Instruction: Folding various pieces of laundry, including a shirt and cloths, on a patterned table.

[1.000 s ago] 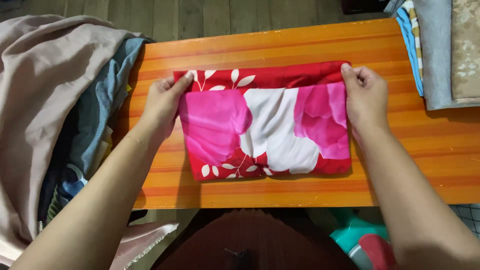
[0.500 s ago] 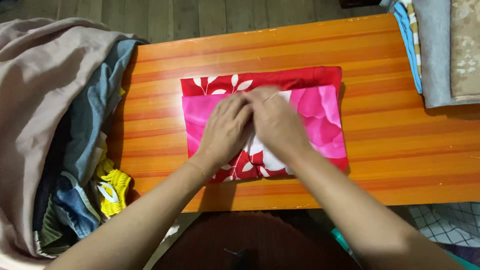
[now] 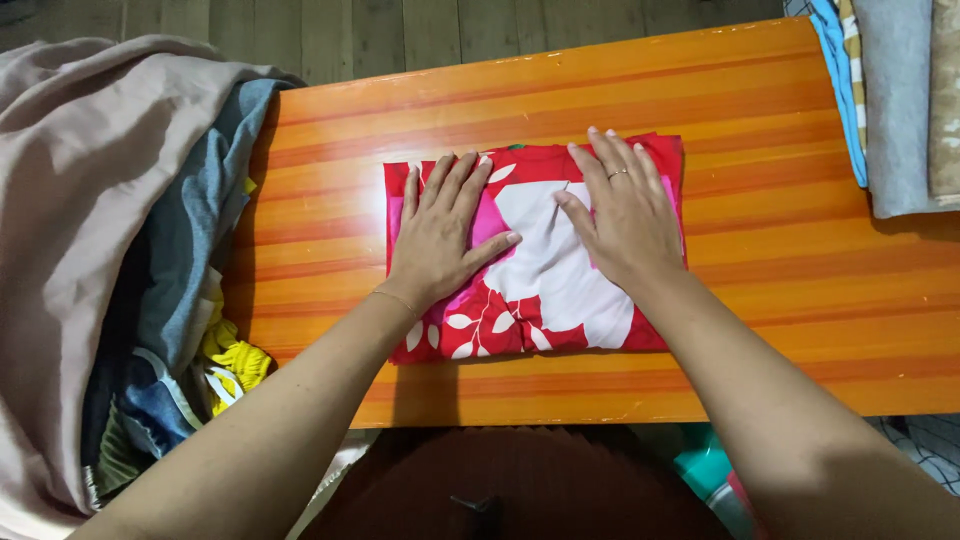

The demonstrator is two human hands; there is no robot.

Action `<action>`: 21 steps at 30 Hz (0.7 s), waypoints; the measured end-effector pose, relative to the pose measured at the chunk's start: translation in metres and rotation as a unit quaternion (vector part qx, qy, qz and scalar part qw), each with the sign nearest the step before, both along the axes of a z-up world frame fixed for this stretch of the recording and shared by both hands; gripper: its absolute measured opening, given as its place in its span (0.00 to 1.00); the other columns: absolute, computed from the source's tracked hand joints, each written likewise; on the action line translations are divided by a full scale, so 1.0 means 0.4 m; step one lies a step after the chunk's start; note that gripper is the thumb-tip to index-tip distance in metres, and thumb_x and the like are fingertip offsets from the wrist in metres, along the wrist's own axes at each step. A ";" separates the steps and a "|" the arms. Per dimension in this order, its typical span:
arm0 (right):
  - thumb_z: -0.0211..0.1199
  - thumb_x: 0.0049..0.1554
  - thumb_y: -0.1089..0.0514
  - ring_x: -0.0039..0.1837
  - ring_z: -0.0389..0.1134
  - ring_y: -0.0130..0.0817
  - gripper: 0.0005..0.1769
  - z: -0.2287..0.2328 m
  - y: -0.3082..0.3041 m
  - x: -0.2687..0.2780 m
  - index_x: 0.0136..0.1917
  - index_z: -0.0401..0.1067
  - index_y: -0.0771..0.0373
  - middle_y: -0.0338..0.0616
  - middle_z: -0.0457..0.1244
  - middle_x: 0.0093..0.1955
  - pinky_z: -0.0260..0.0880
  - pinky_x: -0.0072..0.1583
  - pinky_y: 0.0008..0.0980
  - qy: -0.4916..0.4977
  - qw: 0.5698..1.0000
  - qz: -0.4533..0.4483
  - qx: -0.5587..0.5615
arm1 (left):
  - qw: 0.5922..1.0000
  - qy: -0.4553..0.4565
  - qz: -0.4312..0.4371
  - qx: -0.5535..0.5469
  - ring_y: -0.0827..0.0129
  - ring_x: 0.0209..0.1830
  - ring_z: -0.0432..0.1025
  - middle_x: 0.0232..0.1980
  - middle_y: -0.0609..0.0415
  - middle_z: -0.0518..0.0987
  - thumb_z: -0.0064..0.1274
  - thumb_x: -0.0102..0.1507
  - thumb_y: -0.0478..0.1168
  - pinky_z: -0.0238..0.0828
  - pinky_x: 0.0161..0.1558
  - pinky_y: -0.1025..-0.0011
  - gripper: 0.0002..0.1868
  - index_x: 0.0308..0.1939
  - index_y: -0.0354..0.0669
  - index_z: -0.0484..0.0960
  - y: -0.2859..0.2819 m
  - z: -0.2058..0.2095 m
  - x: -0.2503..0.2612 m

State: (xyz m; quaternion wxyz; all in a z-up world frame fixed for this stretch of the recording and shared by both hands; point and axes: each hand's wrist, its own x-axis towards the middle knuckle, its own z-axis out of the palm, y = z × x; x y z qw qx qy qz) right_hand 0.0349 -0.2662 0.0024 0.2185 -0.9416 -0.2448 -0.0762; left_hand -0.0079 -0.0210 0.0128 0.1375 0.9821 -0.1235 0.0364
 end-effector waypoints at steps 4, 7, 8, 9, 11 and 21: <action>0.58 0.67 0.41 0.79 0.54 0.55 0.30 -0.015 -0.017 0.004 0.72 0.67 0.65 0.58 0.56 0.77 0.48 0.78 0.53 -0.025 0.997 0.007 0.066 | 0.999 0.006 -0.011 -0.032 0.51 0.82 0.46 0.80 0.45 0.58 0.50 0.63 0.70 0.28 0.77 0.42 0.49 0.79 0.46 0.57 0.007 0.003 0.006; 0.66 0.60 0.41 0.71 0.60 0.52 0.27 0.046 -0.034 -0.002 0.64 0.72 0.61 0.54 0.61 0.69 0.56 0.73 0.50 0.008 0.997 -0.005 0.078 | 0.997 -0.012 -0.034 -0.074 0.48 0.80 0.50 0.77 0.41 0.60 0.58 0.61 0.65 0.33 0.76 0.41 0.45 0.75 0.46 0.65 0.034 0.015 0.004; 0.70 0.54 0.40 0.66 0.63 0.48 0.27 0.079 -0.041 -0.007 0.58 0.75 0.60 0.50 0.65 0.63 0.60 0.68 0.48 0.044 0.997 -0.020 0.057 | 0.993 -0.035 -0.057 -0.094 0.45 0.77 0.53 0.75 0.38 0.62 0.63 0.60 0.61 0.38 0.76 0.41 0.42 0.71 0.46 0.70 0.045 0.020 0.002; 0.70 0.54 0.40 0.66 0.63 0.48 0.27 0.092 -0.055 -0.003 0.58 0.75 0.60 0.50 0.65 0.63 0.60 0.68 0.48 0.046 0.997 -0.020 0.057 | 0.993 -0.033 -0.057 -0.093 0.45 0.77 0.53 0.75 0.38 0.62 0.63 0.60 0.61 0.38 0.76 0.41 0.42 0.71 0.46 0.70 0.043 0.049 -0.005; 0.73 0.51 0.41 0.59 0.65 0.47 0.26 0.118 -0.081 0.006 0.56 0.78 0.59 0.49 0.69 0.55 0.59 0.61 0.51 -0.018 0.999 0.021 -0.017 | 0.998 0.019 -0.004 -0.066 0.51 0.66 0.63 0.60 0.45 0.73 0.67 0.57 0.56 0.56 0.70 0.50 0.33 0.61 0.46 0.79 0.042 0.106 -0.018; 0.70 0.57 0.54 0.39 0.67 0.28 0.06 0.212 -0.258 0.032 0.46 0.81 0.56 0.41 0.71 0.37 0.64 0.41 0.31 0.402 0.893 -0.135 0.150 | 0.875 0.316 0.013 -0.366 0.73 0.34 0.70 0.35 0.58 0.81 0.64 0.66 0.40 0.72 0.42 0.71 0.08 0.37 0.38 0.85 0.212 0.187 0.037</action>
